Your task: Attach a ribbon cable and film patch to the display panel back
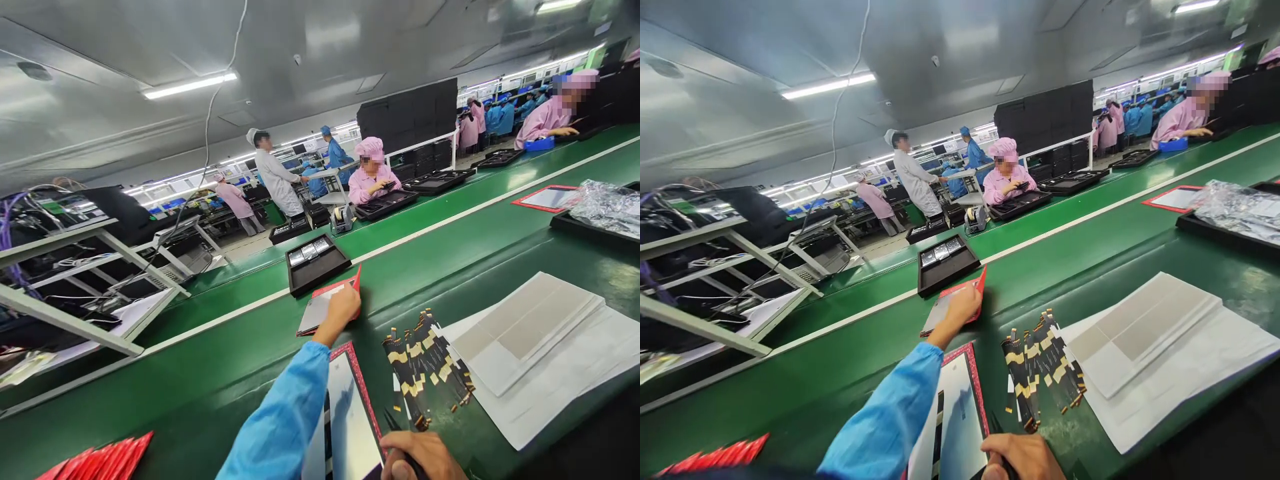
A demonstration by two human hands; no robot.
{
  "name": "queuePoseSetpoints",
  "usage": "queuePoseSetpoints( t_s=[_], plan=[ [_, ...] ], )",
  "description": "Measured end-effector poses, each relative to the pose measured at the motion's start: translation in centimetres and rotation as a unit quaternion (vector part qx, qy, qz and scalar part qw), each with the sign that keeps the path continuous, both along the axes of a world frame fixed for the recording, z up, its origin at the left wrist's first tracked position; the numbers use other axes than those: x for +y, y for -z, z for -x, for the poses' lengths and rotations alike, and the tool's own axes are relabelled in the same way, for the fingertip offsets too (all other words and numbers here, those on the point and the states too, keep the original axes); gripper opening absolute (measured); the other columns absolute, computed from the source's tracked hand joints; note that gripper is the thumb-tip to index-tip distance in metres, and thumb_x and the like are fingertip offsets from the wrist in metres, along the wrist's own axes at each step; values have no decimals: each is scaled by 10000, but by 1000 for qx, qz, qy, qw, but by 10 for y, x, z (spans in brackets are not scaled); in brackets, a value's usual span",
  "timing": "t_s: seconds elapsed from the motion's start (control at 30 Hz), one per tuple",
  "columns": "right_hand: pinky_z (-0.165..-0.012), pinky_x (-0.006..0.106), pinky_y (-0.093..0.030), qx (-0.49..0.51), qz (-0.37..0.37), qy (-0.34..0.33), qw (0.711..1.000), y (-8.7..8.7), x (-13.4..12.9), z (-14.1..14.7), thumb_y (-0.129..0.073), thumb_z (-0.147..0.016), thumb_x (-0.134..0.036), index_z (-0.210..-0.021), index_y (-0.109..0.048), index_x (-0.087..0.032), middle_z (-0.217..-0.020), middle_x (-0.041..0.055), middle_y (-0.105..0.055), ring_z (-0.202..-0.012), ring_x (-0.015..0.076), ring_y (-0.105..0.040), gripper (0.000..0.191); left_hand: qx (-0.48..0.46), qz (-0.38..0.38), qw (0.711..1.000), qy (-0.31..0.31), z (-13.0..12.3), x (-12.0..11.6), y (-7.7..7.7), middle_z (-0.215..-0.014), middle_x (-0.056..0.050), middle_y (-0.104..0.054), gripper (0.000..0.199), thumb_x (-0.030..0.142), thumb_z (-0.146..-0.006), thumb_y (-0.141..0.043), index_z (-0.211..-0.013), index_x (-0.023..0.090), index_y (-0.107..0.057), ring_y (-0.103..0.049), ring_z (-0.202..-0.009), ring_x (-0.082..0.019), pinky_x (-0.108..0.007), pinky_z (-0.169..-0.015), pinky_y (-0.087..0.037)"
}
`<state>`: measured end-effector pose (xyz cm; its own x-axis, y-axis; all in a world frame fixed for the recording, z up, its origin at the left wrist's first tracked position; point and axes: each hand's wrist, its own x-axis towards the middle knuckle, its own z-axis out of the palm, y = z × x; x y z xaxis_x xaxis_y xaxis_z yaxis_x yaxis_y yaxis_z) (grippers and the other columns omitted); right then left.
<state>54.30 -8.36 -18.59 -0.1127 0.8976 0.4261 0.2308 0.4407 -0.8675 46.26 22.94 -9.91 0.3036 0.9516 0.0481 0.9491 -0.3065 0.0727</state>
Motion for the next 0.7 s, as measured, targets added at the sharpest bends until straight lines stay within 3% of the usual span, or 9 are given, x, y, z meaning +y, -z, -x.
queuePoseSetpoints(
  t_s=[0.13,0.23,0.37,0.47,0.6,0.7],
  plan=[
    [-724,406,-662,14,-1,21,1000,-14,-9,-2,-555,-897,-215,-1224,-551,-541,-863,-107,-795,-742,283,-816,461,-38,7,999,15,67,-15,-14,-1159,-36,-647,285,366,-995,-543,-1186,159,-585,-657,-1011,-141,-358,-874,-581],
    [-717,400,-663,21,-4,29,999,-20,-11,-1,-562,-899,-217,-1200,-582,-513,-830,-88,-796,-732,289,-813,422,-70,21,996,47,98,-30,-13,-1122,-29,-657,271,361,-998,-541,-1168,155,-591,-664,-972,-128,-340,-851,-585],
    [-629,440,-656,29,2,48,998,-15,-8,2,-567,-857,-228,-1152,-615,-547,-773,-87,-785,-663,314,-797,438,-125,37,984,122,97,-54,-4,-1112,-24,-662,260,361,-1002,-533,-1145,156,-602,-662,-973,-126,-341,-862,-582],
    [-548,528,-615,42,8,122,992,-14,-7,-2,-546,-821,-241,-1032,-668,-594,-745,-65,-760,-655,383,-773,429,-152,52,970,181,84,-75,-1,-1096,-14,-670,260,372,-1017,-501,-1124,166,-616,-664,-958,-120,-325,-862,-581],
    [-551,591,-573,67,5,218,974,-38,-4,-27,-514,-854,-261,-788,-734,-572,-857,-39,-748,-743,428,-747,387,-148,51,967,202,82,-91,0,-1169,-27,-659,264,372,-1035,-460,-1172,200,-606,-657,-996,-117,-320,-888,-579],
    [-644,552,-578,67,6,218,974,-63,17,-56,-533,-886,-237,-947,-742,-514,-842,-6,-755,-843,407,-740,353,-113,23,983,143,95,-81,4,-1234,-40,-631,256,360,-1024,-487,-1201,208,-592,-640,-1061,-134,-352,-932,-565]
  ],
)
